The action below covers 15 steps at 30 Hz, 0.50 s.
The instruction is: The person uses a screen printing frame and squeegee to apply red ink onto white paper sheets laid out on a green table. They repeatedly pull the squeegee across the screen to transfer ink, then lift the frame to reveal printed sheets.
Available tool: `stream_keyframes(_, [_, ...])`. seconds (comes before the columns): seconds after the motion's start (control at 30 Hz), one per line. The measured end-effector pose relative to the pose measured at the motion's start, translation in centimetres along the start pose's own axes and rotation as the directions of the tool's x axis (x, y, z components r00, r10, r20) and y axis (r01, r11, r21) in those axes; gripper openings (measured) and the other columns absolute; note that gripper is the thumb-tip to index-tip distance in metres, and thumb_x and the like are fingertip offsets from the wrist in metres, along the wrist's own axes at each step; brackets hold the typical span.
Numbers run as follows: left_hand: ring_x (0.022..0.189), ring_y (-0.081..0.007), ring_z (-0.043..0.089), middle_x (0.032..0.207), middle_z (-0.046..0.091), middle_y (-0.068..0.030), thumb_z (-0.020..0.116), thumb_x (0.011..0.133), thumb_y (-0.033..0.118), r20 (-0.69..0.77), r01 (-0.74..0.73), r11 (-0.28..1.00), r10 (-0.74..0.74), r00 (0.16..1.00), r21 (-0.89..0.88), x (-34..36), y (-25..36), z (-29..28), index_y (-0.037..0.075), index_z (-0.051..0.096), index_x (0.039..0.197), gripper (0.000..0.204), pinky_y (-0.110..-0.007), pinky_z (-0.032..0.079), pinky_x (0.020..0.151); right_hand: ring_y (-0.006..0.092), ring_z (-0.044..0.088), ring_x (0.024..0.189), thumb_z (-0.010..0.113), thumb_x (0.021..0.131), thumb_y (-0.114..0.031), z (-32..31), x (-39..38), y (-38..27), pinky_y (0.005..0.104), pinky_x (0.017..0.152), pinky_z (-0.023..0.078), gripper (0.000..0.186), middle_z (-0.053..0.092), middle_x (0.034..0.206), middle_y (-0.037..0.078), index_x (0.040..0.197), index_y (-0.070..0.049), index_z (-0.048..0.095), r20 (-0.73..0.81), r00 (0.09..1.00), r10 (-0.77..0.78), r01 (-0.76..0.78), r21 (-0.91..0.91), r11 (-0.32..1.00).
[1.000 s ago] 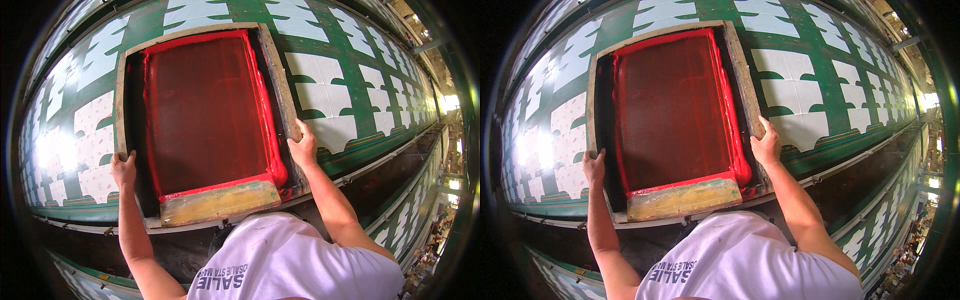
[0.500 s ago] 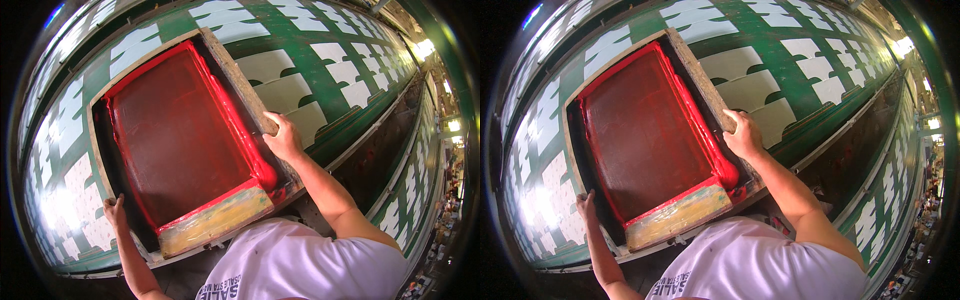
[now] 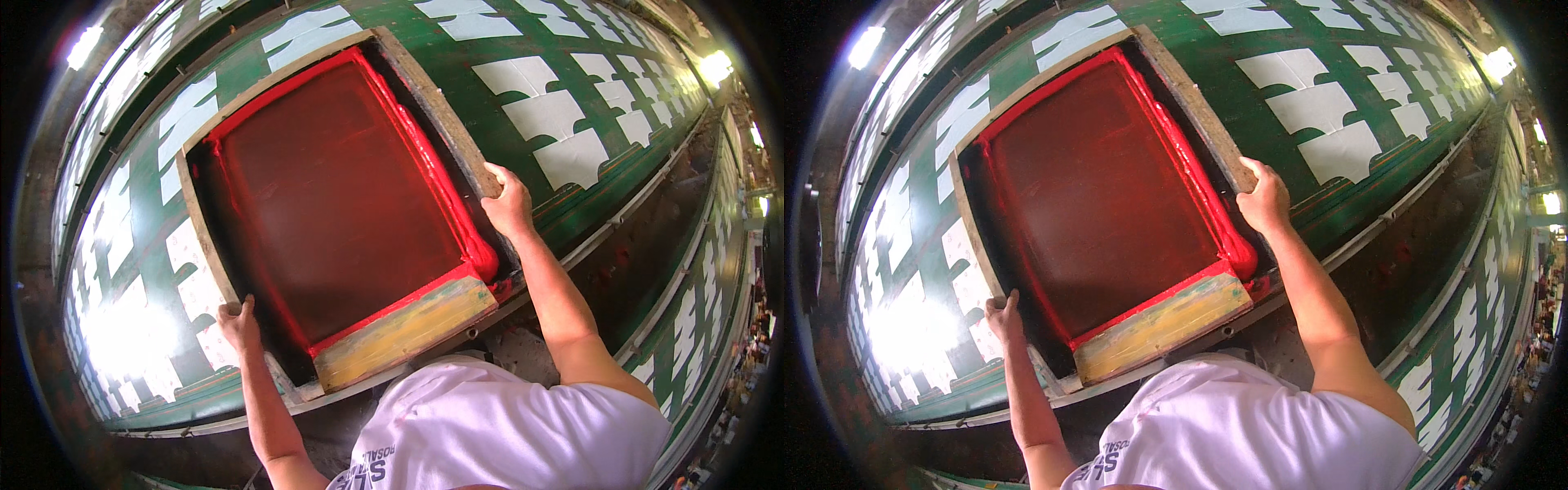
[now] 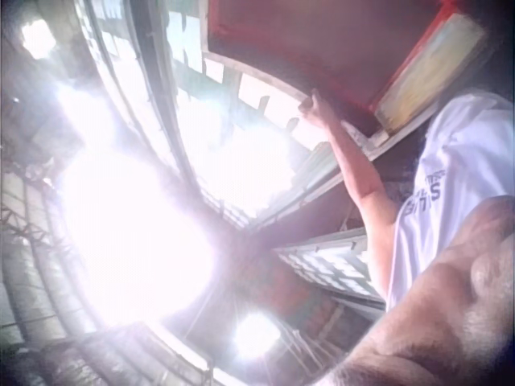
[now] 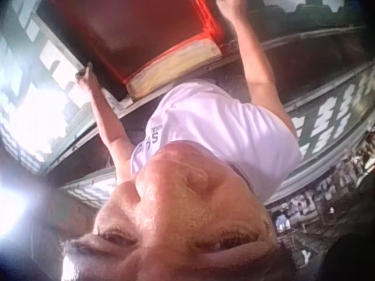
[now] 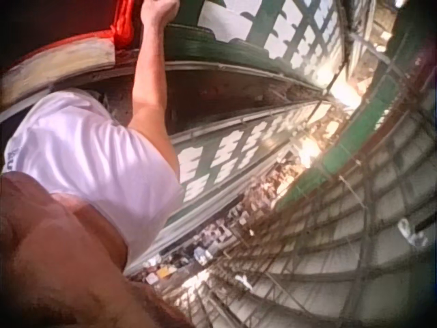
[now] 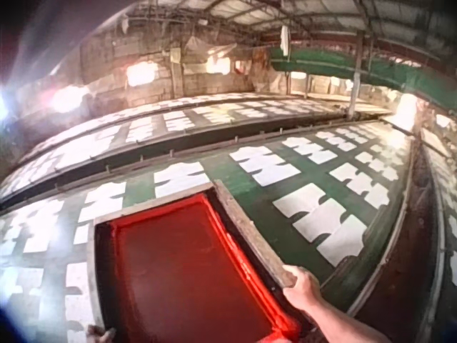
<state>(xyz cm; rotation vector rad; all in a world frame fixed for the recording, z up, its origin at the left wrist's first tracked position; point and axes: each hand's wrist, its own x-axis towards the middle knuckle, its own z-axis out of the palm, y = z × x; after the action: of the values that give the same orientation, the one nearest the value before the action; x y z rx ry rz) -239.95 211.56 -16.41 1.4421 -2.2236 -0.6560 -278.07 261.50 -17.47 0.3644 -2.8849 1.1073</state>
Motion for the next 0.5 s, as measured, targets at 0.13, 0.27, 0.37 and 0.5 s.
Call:
stream_keyframes(0.13, [0.077, -0.0251, 0.059, 0.084, 0.063, -0.0078, 0.098, 0.084, 0.032, 0.008, 0.030, 0.997, -0.029, 1.000, -0.069, -2.8, 3.6, 3.7, 0.002, 0.065, 0.089, 0.044, -0.044, 0.052, 0.076, 0.0385, 0.070, 0.136, 0.073, 0.080, 0.000, -2.5, 1.9, 4.4, 0.0479, 0.119, 0.054, 0.068, 0.075, 0.142, 0.019, 0.147, -0.011, 0.071, 0.007, 0.999, 0.031, -0.031, 0.057, 0.998])
stream_keyframes(0.27, [0.077, -0.0238, 0.058, 0.085, 0.063, -0.0065, 0.097, 0.083, 0.031, 0.000, 0.038, 0.998, -0.038, 0.999, -0.057, -4.4, 6.5, 5.7, 0.003, 0.064, 0.089, 0.044, -0.044, 0.052, 0.076, 0.0386, 0.069, 0.138, 0.073, 0.082, 0.001, -4.2, 3.2, 7.6, 0.0470, 0.119, 0.054, 0.070, 0.074, 0.146, 0.020, 0.150, -0.010, 0.069, 0.019, 0.998, 0.058, -0.060, 0.108, 0.992])
stream_keyframes(0.37, [0.083, -0.0258, 0.062, 0.091, 0.065, -0.0097, 0.097, 0.082, 0.032, 0.037, 0.029, 0.998, -0.027, 0.999, -0.063, -5.2, 8.0, 6.4, 0.001, 0.067, 0.092, 0.044, -0.044, 0.053, 0.080, 0.0355, 0.073, 0.132, 0.075, 0.081, 0.002, -5.1, 3.8, 9.4, 0.0455, 0.114, 0.056, 0.070, 0.077, 0.142, 0.020, 0.151, -0.008, 0.070, 0.003, 0.998, 0.067, -0.067, 0.140, 0.988])
stream_keyframes(0.5, [0.089, -0.0307, 0.065, 0.096, 0.068, -0.0141, 0.096, 0.082, 0.035, 0.040, 0.021, 1.000, -0.021, 0.999, 0.010, -5.6, 8.5, 6.7, -0.001, 0.069, 0.097, 0.047, -0.046, 0.054, 0.085, 0.0379, 0.070, 0.135, 0.076, 0.085, 0.001, -5.7, 4.1, 10.4, 0.0475, 0.116, 0.055, 0.070, 0.075, 0.144, 0.021, 0.153, -0.007, 0.067, 0.032, 0.999, 0.009, -0.013, 0.142, 0.990])
